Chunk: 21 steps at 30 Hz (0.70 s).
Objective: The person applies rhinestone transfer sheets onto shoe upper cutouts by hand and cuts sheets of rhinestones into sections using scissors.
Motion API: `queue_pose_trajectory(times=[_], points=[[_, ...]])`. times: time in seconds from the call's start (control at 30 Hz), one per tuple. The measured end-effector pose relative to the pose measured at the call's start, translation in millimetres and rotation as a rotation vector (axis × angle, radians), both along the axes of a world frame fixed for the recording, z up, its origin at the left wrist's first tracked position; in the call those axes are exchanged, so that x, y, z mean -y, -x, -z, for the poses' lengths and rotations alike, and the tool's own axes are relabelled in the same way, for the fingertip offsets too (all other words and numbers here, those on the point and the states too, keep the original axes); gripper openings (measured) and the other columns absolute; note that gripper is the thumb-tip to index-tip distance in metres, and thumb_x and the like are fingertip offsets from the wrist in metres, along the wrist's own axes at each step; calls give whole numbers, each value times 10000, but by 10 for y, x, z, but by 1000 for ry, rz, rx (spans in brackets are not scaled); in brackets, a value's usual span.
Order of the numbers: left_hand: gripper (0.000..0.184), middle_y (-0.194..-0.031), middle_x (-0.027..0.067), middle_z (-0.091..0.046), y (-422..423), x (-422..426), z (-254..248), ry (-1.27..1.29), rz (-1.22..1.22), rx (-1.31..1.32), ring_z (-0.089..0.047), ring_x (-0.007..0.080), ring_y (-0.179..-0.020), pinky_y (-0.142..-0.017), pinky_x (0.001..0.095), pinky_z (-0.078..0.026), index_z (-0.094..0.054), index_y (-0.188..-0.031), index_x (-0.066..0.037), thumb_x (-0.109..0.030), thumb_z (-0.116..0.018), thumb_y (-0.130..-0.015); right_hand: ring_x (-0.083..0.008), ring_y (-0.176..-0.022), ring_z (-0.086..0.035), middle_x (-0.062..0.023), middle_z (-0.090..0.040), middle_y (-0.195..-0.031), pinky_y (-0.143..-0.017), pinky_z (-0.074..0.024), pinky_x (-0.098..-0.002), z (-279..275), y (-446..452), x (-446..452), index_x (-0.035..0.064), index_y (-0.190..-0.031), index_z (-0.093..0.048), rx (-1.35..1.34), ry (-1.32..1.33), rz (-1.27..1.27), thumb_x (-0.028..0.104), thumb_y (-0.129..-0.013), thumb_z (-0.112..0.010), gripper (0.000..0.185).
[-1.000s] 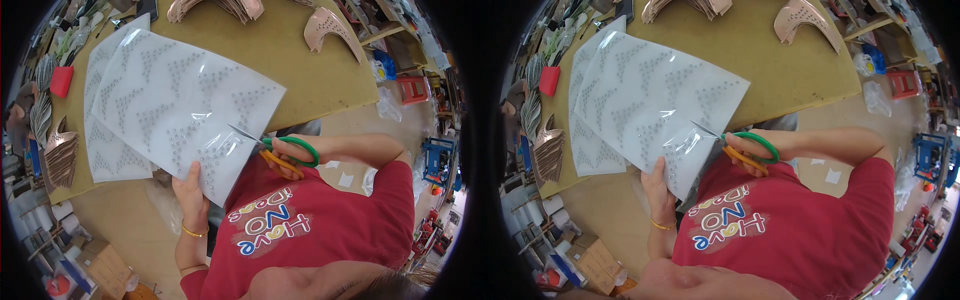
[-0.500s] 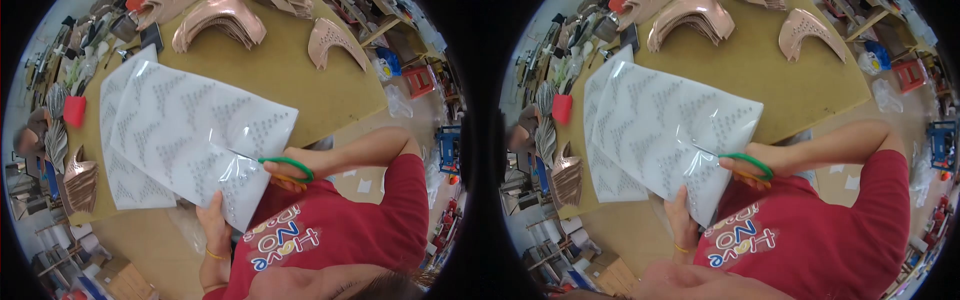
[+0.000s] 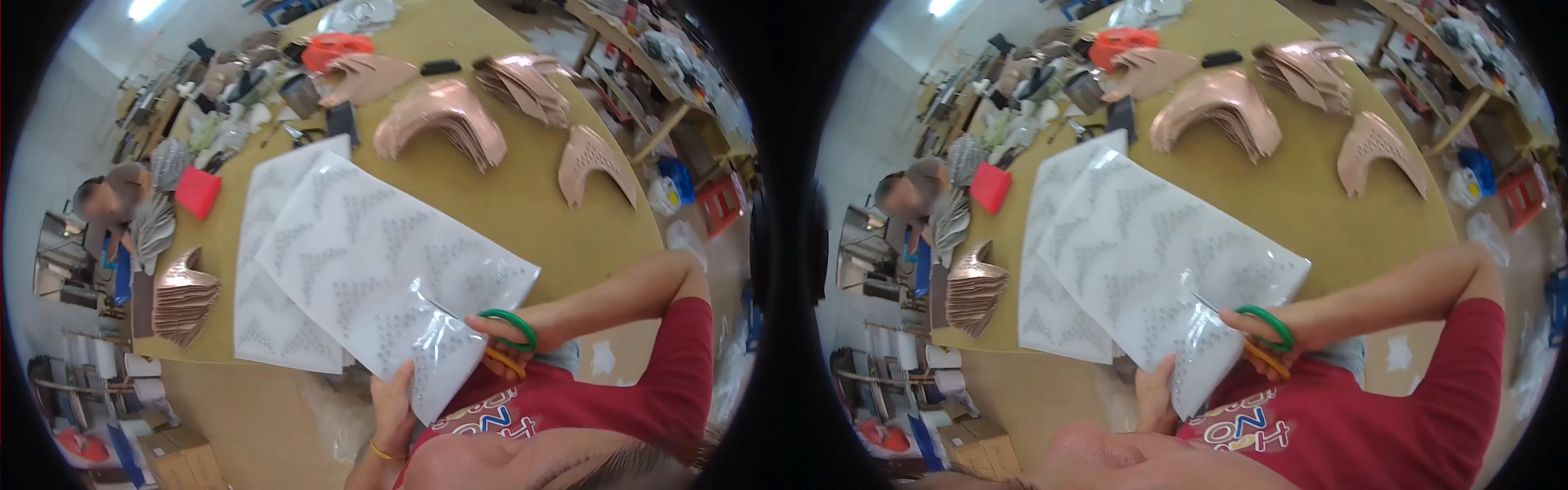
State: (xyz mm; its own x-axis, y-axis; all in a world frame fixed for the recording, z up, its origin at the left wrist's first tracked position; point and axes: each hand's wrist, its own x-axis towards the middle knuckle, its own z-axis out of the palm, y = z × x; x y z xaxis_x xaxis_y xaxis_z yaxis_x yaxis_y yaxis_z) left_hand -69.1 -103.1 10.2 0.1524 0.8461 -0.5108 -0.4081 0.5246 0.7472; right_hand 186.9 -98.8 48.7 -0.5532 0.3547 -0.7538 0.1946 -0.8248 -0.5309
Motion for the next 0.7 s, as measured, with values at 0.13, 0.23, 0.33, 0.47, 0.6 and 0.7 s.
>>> queue_pose_trajectory(times=[0.13, 0.23, 0.33, 0.47, 0.6, 0.7], points=[[404, -1218, 172, -590, 25, 12, 58, 34, -26, -4, -623, 250, -1067, -922, 361, -535, -447, -1292, 68, 65, -565, -906, -202, -751, -643, -101, -630, -790, -662, -529, -327, 24, -174, 71, 34, -928, -625, 0, 124, -17, 891, -799, -254, 943], [397, -1197, 173, -601, 62, -13, 116, 41, -3, 5, -629, 246, -1052, -910, 361, -542, -451, -1283, 73, 65, -568, -904, -209, -801, -647, -100, -633, -800, -718, -536, -349, -142, -218, 33, 38, -944, -620, 40, 97, -42, 905, -782, -254, 955], [411, -1205, 173, -599, 45, -41, 69, 22, -16, 1, -623, 250, -1068, -919, 370, -537, -446, -1296, 76, 62, -569, -904, -217, -763, -657, -104, -635, -792, -686, -550, -362, -138, -182, -6, 27, -966, -617, 109, 60, -49, 907, -778, -255, 971], [423, -1233, 171, -587, 77, -3, -15, 67, 43, 51, -613, 254, -1096, -931, 372, -529, -442, -1315, 71, 55, -562, -910, -202, -606, -636, -103, -617, -708, -537, -528, -326, -175, 67, -143, 20, -876, -616, 156, 40, 10, 853, -837, -260, 906], [428, -1257, 169, -577, 11, -34, -105, 50, 20, 81, -609, 250, -1106, -935, 363, -524, -440, -1328, 58, 46, -561, -917, -209, -553, -594, -134, -580, -701, -496, -489, -326, -117, 62, -70, -13, -883, -585, 95, -154, 16, 810, -865, -327, 863], [438, -1264, 166, -575, 65, -37, -98, 48, -15, 72, -609, 248, -1109, -934, 361, -525, -431, -1339, 53, 40, -564, -921, -200, -534, -584, -124, -561, -660, -483, -476, -316, -183, 134, -54, -16, -877, -579, 116, -177, 41, 805, -871, -320, 860]])
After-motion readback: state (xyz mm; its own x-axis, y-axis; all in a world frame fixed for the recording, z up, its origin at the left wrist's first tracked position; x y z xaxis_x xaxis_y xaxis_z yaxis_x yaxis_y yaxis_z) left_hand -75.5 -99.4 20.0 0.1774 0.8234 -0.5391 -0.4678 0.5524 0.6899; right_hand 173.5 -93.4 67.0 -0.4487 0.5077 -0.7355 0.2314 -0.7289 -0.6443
